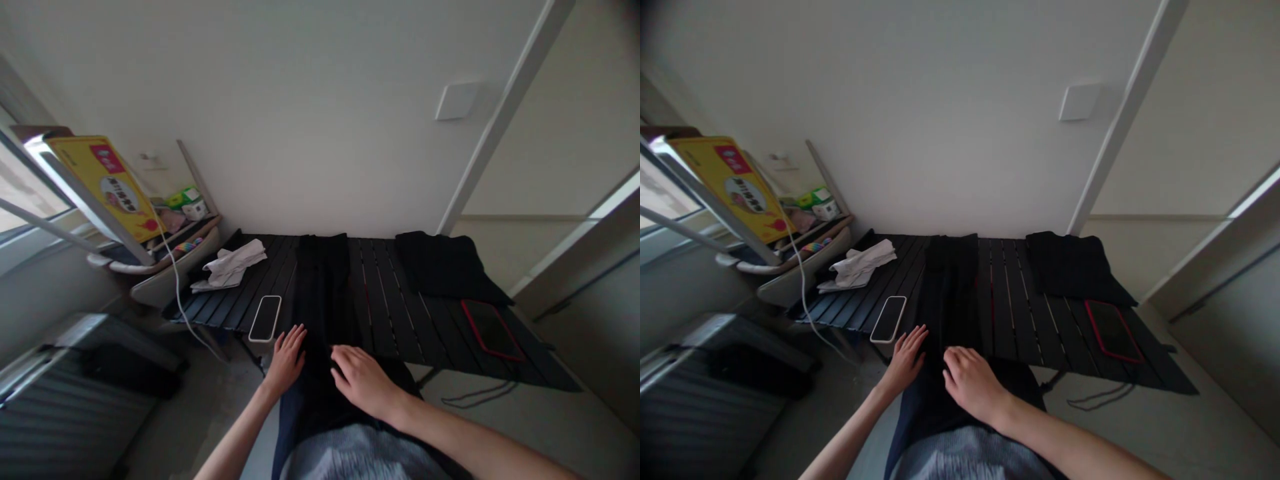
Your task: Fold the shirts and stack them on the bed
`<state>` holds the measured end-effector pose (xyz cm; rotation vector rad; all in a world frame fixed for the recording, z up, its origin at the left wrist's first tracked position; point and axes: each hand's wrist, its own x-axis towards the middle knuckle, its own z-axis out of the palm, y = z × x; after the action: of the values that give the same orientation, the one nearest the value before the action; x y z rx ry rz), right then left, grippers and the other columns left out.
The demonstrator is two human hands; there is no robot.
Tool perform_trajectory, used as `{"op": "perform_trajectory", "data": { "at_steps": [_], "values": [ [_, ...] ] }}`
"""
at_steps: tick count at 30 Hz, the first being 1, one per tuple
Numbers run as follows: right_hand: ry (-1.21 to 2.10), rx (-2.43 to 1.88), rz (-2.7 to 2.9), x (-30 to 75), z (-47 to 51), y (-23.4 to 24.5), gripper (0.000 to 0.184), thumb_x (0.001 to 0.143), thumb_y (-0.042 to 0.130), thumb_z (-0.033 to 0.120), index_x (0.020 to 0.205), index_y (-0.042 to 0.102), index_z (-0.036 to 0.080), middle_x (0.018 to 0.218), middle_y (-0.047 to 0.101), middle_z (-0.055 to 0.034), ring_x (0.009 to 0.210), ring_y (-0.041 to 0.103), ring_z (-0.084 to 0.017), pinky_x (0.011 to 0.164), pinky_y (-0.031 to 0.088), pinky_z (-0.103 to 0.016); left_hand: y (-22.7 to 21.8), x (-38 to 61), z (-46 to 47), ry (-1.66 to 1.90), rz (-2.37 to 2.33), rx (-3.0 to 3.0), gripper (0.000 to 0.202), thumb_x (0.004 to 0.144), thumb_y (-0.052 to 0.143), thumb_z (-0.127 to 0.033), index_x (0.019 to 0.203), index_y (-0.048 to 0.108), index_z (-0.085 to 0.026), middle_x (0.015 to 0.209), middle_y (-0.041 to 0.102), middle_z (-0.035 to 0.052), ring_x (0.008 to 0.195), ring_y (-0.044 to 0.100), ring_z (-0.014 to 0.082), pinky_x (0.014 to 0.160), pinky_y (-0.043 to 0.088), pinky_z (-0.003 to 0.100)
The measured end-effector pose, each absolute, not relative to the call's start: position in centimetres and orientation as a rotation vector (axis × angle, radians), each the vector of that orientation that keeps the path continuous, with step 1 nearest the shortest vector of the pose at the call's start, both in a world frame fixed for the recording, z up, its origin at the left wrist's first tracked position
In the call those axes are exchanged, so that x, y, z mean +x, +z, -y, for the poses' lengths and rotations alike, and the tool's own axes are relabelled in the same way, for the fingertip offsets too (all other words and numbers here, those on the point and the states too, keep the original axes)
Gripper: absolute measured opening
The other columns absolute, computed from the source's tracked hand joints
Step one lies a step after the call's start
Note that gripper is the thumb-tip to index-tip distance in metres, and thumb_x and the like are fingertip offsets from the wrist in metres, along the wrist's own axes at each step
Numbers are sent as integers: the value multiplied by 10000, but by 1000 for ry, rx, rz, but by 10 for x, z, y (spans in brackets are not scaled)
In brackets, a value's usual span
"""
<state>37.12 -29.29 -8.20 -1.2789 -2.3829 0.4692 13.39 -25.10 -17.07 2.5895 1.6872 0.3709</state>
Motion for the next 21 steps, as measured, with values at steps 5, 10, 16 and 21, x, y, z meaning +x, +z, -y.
{"op": "perform_trajectory", "data": {
  "at_steps": [5,10,16,21],
  "values": [
    [365,-1289,2593,396,285,-119,511,798,562,241,1299,531,152,1419,476,-151,1314,422,-299,1077,374,-453,-170,115,257,325,-1676,2657,657,838,353,-69,1475,292,-216,1532,322,17,1416,260,174,1149,227,403],
    [72,-1184,2719,437,255,-157,850,675,469,-38,1459,311,250,1548,279,-85,1418,235,-274,1118,291,-508,-181,110,251,234,-1735,2734,815,754,333,31,1497,231,-286,1546,280,-29,1426,233,193,1132,244,413],
    [74,-1070,2706,434,250,-174,618,773,499,67,1361,437,247,1513,349,-88,1389,304,-257,1108,301,-481,-190,120,237,190,-1743,2765,768,806,325,13,1476,273,-358,1525,324,-57,1394,287,241,1091,281,466],
    [134,-1229,2540,430,269,-175,568,714,643,286,1246,499,148,1478,359,-170,1338,348,-309,1089,290,-491,-191,120,240,212,-1675,2800,706,828,457,-93,1479,287,-309,1516,357,-1,1370,314,253,1080,287,462]
  ]
}}
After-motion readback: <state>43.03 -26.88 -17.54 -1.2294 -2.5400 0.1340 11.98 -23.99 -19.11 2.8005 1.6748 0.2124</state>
